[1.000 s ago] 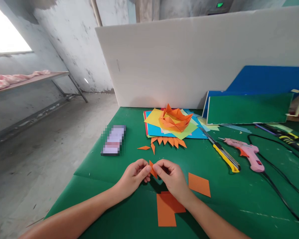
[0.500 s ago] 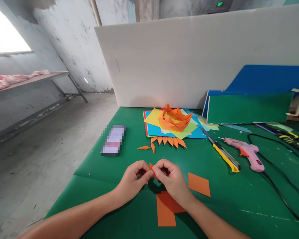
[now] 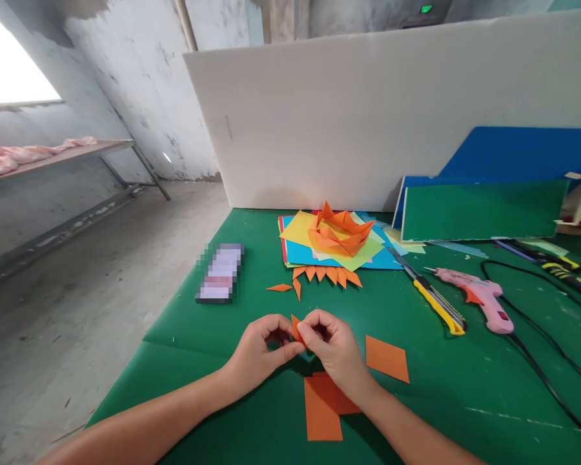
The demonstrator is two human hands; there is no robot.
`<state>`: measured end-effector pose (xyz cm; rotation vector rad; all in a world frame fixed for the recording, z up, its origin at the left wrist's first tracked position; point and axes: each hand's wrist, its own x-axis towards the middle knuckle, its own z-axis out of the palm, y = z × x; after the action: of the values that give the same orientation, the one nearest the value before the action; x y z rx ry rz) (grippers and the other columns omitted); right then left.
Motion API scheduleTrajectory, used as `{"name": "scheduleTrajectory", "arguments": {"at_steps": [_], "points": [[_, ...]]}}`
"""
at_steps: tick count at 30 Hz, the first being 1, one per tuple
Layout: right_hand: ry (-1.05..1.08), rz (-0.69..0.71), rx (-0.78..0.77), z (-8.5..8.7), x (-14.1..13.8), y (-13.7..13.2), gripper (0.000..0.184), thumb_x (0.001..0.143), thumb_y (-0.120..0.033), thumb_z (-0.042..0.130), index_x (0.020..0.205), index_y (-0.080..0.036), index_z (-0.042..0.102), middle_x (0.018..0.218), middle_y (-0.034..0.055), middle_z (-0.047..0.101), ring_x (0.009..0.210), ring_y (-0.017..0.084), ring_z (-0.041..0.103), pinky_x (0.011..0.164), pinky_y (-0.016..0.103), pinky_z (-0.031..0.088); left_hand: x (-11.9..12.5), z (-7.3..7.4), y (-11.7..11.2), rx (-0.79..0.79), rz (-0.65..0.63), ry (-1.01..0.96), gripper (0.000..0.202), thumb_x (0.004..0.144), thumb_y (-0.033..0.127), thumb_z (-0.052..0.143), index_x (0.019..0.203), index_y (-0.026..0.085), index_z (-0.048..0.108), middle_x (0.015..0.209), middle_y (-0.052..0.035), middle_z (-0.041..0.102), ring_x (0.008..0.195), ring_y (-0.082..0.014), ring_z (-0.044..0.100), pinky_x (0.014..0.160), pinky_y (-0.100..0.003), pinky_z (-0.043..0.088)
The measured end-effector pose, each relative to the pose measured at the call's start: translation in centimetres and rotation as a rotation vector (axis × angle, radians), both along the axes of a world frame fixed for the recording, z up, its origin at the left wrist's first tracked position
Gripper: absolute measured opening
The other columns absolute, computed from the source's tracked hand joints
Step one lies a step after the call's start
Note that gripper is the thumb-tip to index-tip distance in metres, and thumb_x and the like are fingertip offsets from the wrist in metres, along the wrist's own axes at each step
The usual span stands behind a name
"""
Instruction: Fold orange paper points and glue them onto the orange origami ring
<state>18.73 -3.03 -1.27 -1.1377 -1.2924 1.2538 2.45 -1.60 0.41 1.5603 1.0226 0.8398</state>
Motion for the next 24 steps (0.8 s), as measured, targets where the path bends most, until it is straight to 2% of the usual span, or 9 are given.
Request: {"name": "scheduleTrajectory", "arguments": {"at_steps": [2,7,11,15,18,24], "points": [[0.010,0.003,-0.009,0.08,-0.05,-0.02,0.029,0.087,-0.039,0.060,0.066,-0.019,0.053,0.065,-0.0028,0.047,0.063,0.012,0.042,0.058,0.024,0.035,0.08,-0.06,0.02,-0.034,0.011,-0.019,0.019,0.074,0.032,0.070,0.073,0.016,0.059,0.069,-0.0018,0.061,0.060,-0.0123,0.053,0.055,-0.023,0.042],[0.006,0.013,0.012,0.25,-0.18,-0.06,0.030,0.086,-0.040,0.062,0.066,-0.018,0.055,0.065,-0.0025,0.048,0.063,0.011,0.042,0.058,0.024,0.036,0.23,-0.14,-0.11,0.013,0.022,-0.081,0.016,0.076,0.025,0.065,0.069,0.016,0.054,0.070,-0.0015,0.059,0.063,-0.0116,0.053,0.057,-0.022,0.043],[-0.042,0.007,0.007,0.26,0.03,-0.06,0.030,0.084,-0.042,0.063,0.068,-0.018,0.058,0.065,-0.0012,0.052,0.063,0.012,0.045,0.057,0.024,0.037,0.10,0.17,0.21,-0.131,-0.023,-0.185,0.029,0.075,0.038,0.070,0.072,0.016,0.051,0.067,0.0008,0.056,0.058,-0.0092,0.051,0.055,-0.021,0.042],[-0.109,0.005,0.003,0.22,0.20,-0.05,0.031,0.082,-0.045,0.065,0.069,-0.018,0.059,0.062,-0.0018,0.050,0.059,0.012,0.044,0.054,0.025,0.036,0.06,0.45,0.58,-0.274,0.013,-0.258,0.042,0.072,0.053,0.070,0.077,0.015,0.053,0.064,0.0027,0.055,0.055,-0.0082,0.053,0.054,-0.020,0.043],[-0.126,0.002,0.011,0.37,0.15,-0.07,0.032,0.083,-0.046,0.064,0.069,-0.018,0.058,0.061,-0.0022,0.049,0.058,0.012,0.044,0.053,0.024,0.036,0.08,0.49,0.58,-0.303,0.017,-0.271,0.045,0.069,0.055,0.072,0.076,0.015,0.054,0.061,0.0031,0.055,0.054,-0.0084,0.054,0.055,-0.021,0.044],[-0.148,-0.003,0.043,0.34,0.21,-0.19,0.024,0.087,-0.041,0.059,0.078,-0.019,0.062,0.071,0.0007,0.059,0.065,0.014,0.051,0.058,0.026,0.041,0.13,0.44,0.55,-0.307,0.061,-0.302,0.041,0.070,0.052,0.073,0.076,0.015,0.056,0.058,0.0019,0.059,0.054,-0.0103,0.058,0.056,-0.023,0.048]]}}
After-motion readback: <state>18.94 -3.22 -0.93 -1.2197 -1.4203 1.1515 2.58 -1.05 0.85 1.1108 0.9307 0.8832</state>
